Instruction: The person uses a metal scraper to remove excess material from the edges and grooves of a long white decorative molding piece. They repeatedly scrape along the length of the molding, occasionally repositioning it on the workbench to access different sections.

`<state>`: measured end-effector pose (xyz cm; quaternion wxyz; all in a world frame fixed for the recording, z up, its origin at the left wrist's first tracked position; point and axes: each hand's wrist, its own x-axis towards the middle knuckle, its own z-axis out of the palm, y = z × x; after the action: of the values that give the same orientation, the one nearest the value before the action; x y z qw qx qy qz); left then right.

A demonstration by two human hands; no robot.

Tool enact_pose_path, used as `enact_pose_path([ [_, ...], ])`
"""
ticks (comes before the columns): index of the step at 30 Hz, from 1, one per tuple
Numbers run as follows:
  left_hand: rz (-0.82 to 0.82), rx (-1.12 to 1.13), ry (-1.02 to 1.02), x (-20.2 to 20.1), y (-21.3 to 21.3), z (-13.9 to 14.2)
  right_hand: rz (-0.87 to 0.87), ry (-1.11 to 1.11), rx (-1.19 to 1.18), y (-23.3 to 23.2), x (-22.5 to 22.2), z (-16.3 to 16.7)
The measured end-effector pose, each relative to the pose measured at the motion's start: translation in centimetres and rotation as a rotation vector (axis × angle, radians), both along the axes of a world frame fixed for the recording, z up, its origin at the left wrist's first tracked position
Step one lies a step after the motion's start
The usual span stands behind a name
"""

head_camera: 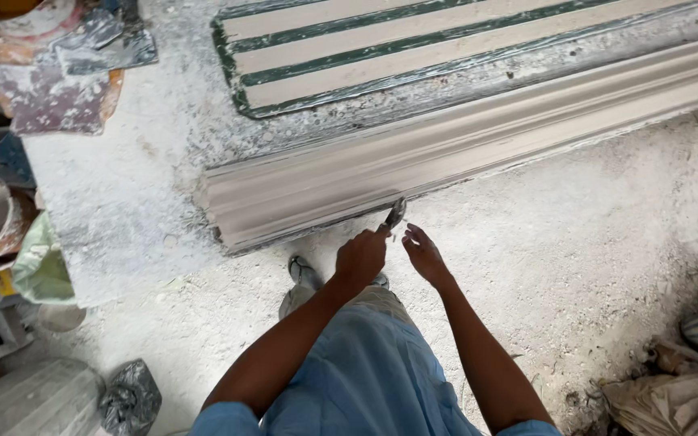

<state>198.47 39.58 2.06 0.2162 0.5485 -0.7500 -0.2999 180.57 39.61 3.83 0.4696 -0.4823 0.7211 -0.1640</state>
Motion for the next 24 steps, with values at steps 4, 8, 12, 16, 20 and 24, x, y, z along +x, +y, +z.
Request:
enact_pose_path([
  [4, 0.002, 0.279, -0.082, 3.6, 1.4, 2.3, -0.137, -0.277, 0.004, 1.5, -3.4, 0.2],
  [8, 0.103, 0.265, -0.039, 6.0, 1.7, 4.4, -0.169, -0.197, 0.014, 2.1, -6.4, 0.1],
  [12, 0.004, 0.208, -0.069, -3.0, -1.0, 2.7, -0.135, -0.224, 0.011, 1.0, -8.2, -0.3],
  [16, 0.014, 0.179, 0.01, -14.9, -3.7, 1.0, -0.024, -0.302, -0.064, -0.8, -12.4, -0.6],
  [20, 0.017, 0.144, -0.139, -17.6, -3.0, 1.2, -0.072, -0.325, 0.032, -2.1, -21.8, -1.1],
  [24, 0.147, 0.295, -0.054, -19.0, -2.8, 2.1, -0.073, -0.314, 0.019, -3.9, -32.9, -1.7],
])
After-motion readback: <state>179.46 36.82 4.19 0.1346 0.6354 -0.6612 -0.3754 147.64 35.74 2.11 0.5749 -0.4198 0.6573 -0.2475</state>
